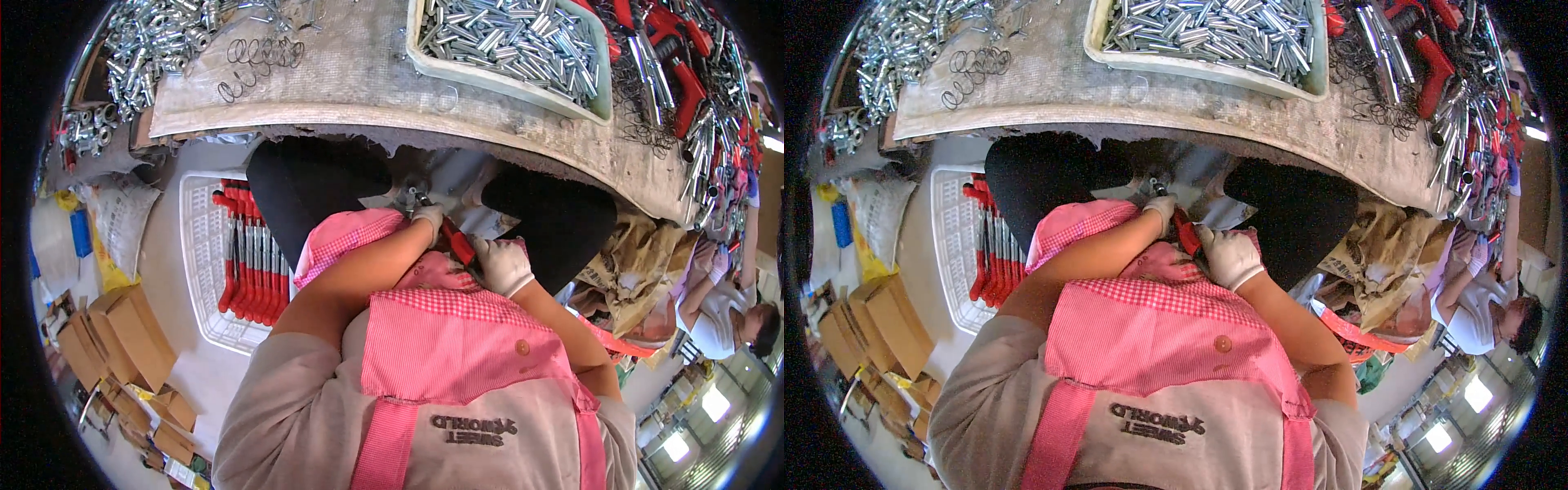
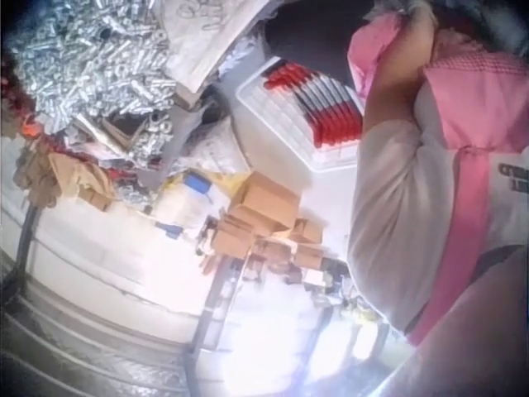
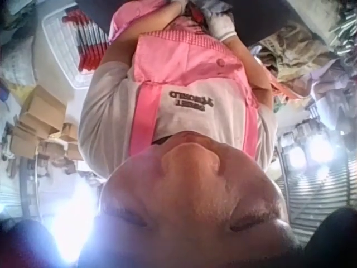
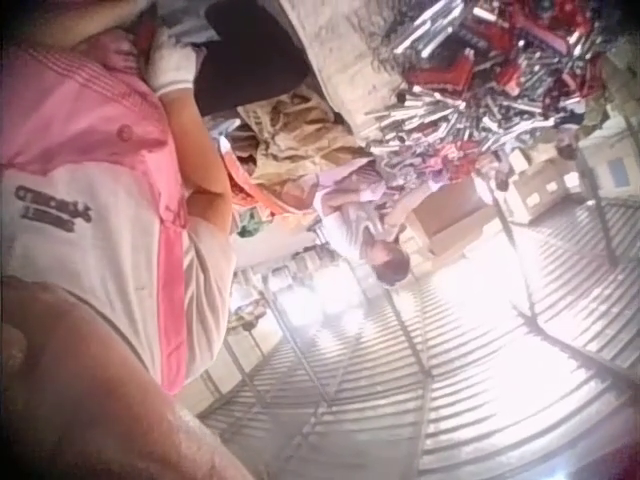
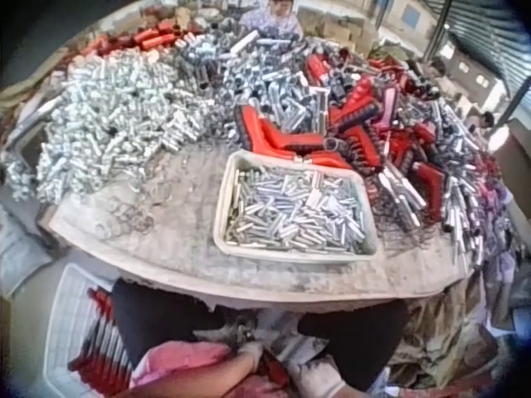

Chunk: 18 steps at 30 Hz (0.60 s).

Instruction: Assembling hand-powered pumps by inserting springs and pistons into red handles.

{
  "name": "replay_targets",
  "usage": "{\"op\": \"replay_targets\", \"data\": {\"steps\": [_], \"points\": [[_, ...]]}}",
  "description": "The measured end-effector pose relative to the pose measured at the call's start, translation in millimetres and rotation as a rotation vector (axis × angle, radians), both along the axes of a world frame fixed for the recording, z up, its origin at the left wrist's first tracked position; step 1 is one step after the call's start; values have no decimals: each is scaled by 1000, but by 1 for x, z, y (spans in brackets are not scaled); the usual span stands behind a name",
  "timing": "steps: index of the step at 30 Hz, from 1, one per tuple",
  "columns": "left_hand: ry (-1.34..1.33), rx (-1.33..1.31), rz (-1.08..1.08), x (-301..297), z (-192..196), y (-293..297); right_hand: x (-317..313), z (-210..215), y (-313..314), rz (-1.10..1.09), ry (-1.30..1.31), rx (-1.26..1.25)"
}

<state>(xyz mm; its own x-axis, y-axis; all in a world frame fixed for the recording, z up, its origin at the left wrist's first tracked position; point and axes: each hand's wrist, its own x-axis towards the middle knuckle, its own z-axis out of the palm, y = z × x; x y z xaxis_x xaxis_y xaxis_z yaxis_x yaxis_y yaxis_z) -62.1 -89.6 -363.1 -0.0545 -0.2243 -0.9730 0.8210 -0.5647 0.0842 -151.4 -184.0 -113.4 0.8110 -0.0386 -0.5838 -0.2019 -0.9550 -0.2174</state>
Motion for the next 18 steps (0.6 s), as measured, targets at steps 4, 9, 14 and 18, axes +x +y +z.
{"op": "replay_targets", "data": {"steps": [4, 9, 14, 18], "points": [[-47, 69, -21, 2, 30, -11, -2, 0, -5, -15, 12, -22], [-49, 7, -73, -2, -45, 7, 17, -2, 1, 31, -12, 12], [-888, 90, -841, 57, -90, 26, 88, 11, 26, -65, -49, 121], [-1133, -204, -881, 85, 18, 8, 112, -19, 8, -183, 207, 48]]}}
